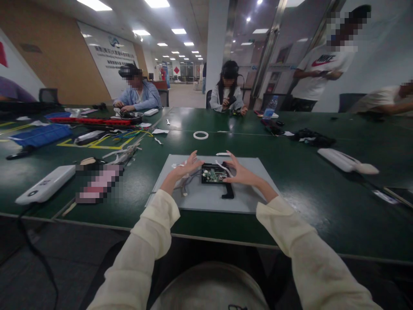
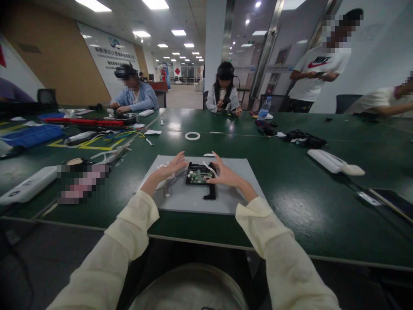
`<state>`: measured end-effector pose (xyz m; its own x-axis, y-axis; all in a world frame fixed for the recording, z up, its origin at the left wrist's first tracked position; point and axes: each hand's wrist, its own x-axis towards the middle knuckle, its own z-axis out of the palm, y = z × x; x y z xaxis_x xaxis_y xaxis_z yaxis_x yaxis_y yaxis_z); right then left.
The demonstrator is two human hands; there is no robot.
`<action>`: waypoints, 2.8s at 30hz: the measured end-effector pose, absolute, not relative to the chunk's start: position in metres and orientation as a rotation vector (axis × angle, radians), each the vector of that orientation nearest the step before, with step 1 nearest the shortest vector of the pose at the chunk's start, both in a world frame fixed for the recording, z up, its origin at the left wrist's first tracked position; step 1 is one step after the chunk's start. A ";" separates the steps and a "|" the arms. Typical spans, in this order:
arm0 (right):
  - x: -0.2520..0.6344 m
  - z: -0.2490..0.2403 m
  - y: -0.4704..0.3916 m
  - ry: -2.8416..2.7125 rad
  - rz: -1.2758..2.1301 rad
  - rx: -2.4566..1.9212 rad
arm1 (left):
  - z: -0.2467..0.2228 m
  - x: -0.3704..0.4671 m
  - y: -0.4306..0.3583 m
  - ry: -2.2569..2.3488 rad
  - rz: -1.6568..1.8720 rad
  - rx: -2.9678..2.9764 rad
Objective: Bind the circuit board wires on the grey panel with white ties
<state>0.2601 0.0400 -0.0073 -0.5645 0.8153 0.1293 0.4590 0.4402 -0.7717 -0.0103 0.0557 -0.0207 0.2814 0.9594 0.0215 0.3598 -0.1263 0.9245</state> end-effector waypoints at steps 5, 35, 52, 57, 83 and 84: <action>0.263 -0.009 0.038 -2.146 0.947 -1.086 | -0.023 -0.020 0.057 1.264 1.058 1.518; 0.265 -0.010 0.038 -2.168 0.954 -1.102 | -0.019 -0.007 0.038 1.004 0.720 1.981; 0.280 -0.019 0.055 -1.779 0.798 -1.484 | 0.002 0.058 0.043 1.458 0.631 2.585; 0.275 -0.021 0.052 -1.820 0.834 -1.475 | -0.004 0.081 0.043 1.594 0.507 2.683; 0.268 -0.012 0.042 -1.849 0.751 -1.612 | -0.029 0.080 0.053 1.641 0.417 2.716; 0.268 -0.013 0.043 -1.858 0.724 -1.626 | -0.029 0.080 0.053 1.645 0.414 2.716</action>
<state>0.2679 0.0427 -0.0128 -0.1072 0.9924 0.0609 0.6894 0.1183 -0.7146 0.0804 0.0529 -0.0285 0.4391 0.8628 0.2506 0.8786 -0.4707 0.0812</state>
